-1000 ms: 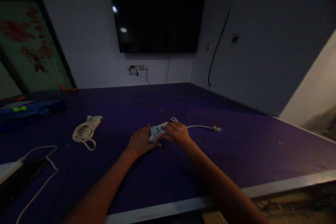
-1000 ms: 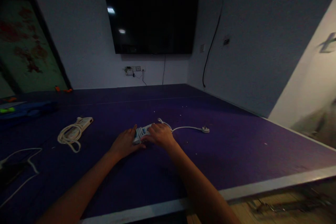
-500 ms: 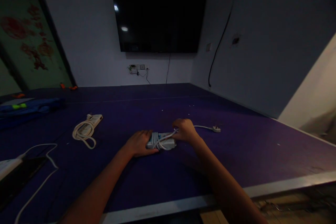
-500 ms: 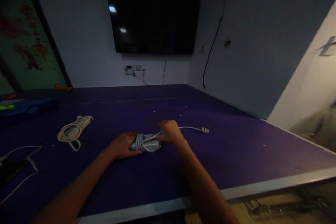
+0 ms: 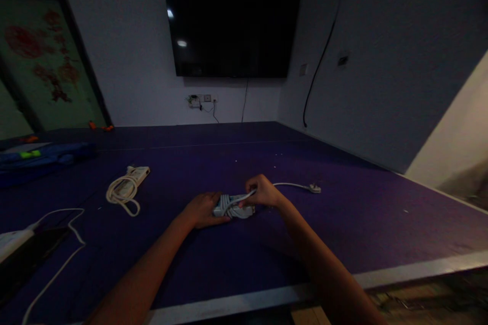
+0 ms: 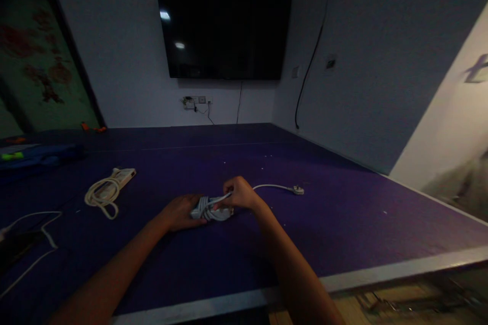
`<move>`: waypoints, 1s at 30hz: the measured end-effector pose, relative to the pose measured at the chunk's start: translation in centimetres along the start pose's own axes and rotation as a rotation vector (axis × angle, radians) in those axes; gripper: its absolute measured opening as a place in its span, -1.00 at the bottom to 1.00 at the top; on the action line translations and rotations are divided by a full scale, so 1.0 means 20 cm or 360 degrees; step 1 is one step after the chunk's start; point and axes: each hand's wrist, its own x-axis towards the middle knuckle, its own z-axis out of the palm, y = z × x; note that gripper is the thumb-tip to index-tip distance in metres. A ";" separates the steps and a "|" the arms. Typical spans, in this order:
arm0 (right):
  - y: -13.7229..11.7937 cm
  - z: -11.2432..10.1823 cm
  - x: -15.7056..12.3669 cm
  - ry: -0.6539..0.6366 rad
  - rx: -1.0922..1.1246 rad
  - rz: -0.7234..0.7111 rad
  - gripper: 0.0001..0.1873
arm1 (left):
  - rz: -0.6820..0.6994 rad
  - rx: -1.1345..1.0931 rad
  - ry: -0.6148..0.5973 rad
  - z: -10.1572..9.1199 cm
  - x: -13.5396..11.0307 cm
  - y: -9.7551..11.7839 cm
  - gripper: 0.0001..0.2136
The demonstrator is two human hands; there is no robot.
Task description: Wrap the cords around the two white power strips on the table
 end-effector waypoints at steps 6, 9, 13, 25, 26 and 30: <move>-0.02 0.00 0.00 -0.0058 0.0155 0.0070 -0.52 | 0.0020 -0.0008 -0.0097 -0.01 0.00 0.02 -0.36; -0.02 0.00 0.00 -0.0102 0.0273 0.0063 -0.51 | 0.0056 -0.0053 -0.0096 -0.02 0.00 0.02 -0.41; -0.03 0.00 0.00 -0.0121 0.0386 0.0064 -0.52 | 0.0060 -0.0070 -0.0098 -0.03 0.00 0.02 -0.44; 0.03 0.11 0.02 0.0439 -0.0180 -0.0106 -0.50 | 0.0268 0.0031 -0.0082 -0.01 0.02 0.09 -0.41; 0.03 0.12 0.02 0.0479 -0.0269 -0.0119 -0.50 | 0.0275 0.0045 -0.0084 -0.01 0.02 0.09 -0.42; 0.05 0.11 0.01 0.0653 -0.0664 -0.0181 -0.51 | 0.0273 0.0121 -0.0077 -0.04 0.02 0.12 -0.45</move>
